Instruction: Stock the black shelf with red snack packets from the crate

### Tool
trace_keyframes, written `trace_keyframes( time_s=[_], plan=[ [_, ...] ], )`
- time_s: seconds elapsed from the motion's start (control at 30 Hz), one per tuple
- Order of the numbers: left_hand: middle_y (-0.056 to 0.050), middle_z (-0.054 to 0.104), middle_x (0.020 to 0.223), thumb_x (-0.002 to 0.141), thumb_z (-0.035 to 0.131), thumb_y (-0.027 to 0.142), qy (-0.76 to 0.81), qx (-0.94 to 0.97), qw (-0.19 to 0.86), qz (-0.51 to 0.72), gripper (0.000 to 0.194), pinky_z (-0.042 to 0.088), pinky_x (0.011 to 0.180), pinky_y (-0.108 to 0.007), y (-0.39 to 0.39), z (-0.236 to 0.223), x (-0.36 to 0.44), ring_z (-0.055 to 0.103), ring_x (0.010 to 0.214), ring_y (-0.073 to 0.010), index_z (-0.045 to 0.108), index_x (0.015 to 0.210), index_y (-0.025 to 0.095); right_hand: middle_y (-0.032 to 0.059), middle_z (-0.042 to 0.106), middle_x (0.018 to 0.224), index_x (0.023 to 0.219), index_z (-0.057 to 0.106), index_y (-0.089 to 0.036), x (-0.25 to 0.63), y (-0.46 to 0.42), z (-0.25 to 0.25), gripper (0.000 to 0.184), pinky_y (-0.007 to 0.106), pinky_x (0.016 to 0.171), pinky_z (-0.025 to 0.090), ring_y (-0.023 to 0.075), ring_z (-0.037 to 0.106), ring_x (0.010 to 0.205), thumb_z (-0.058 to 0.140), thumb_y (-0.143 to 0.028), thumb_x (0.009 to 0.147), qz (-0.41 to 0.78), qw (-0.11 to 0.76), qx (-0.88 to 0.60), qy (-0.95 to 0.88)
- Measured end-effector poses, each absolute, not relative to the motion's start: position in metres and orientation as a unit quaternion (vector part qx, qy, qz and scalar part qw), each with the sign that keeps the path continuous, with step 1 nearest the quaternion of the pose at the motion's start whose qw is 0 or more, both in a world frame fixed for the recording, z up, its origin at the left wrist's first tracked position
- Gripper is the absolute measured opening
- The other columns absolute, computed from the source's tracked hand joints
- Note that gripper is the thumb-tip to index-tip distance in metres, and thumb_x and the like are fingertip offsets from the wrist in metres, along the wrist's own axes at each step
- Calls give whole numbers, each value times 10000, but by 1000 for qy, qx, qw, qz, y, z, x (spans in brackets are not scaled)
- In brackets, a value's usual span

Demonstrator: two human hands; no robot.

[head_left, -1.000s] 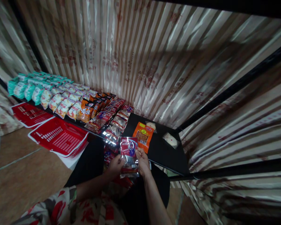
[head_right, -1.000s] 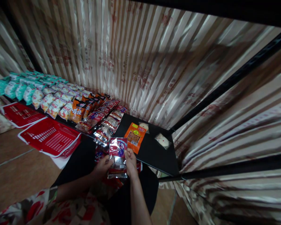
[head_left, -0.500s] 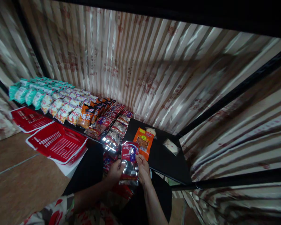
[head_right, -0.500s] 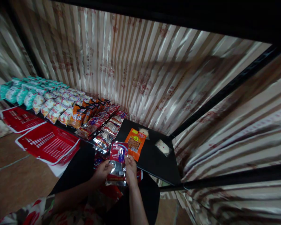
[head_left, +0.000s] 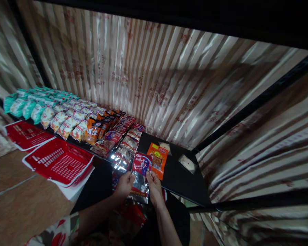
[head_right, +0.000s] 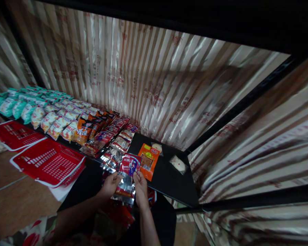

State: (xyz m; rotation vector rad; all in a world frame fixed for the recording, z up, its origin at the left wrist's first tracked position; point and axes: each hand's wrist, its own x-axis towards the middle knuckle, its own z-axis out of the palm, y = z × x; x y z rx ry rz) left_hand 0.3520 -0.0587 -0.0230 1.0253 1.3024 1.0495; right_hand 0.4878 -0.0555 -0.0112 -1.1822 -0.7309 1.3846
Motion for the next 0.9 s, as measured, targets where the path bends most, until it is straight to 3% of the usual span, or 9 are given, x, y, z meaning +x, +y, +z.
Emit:
trace_keyframes(
  time_s=[0.33, 0.53, 0.73, 0.9],
  plan=[
    [22, 574, 624, 759, 523, 393, 573, 458, 521, 437, 215, 427, 583, -227, -36, -13, 340, 556, 640, -150, 539, 697, 187, 2, 678, 755, 875, 591, -220, 477, -56, 3, 323, 264, 568, 444, 180, 621, 667, 681, -458, 677, 606, 529, -491, -334],
    [18, 586, 663, 772, 517, 375, 567, 473, 526, 421, 196, 429, 627, -231, -18, -7, 335, 559, 675, -148, 551, 721, 189, -7, 661, 705, 768, 593, -214, 473, -49, 8, 307, 256, 529, 429, 172, 603, 611, 706, -467, 635, 594, 522, -509, -341],
    [-41, 646, 834, 780, 516, 320, 535, 496, 539, 421, 233, 448, 731, -288, 0, -3, 333, 593, 780, -179, 586, 944, 170, -48, 590, 572, 718, 585, -217, 476, -28, 9, 297, 223, 486, 375, 119, 521, 509, 693, -482, 639, 560, 527, -532, -355],
    [-77, 645, 1035, 737, 564, 241, 551, 499, 519, 422, 423, 419, 846, -296, 12, 4, 332, 588, 948, -206, 525, 1154, 182, -55, 577, 560, 708, 584, -223, 474, -6, 13, 307, 223, 478, 370, 108, 495, 482, 708, -485, 609, 548, 537, -548, -332]
  ],
)
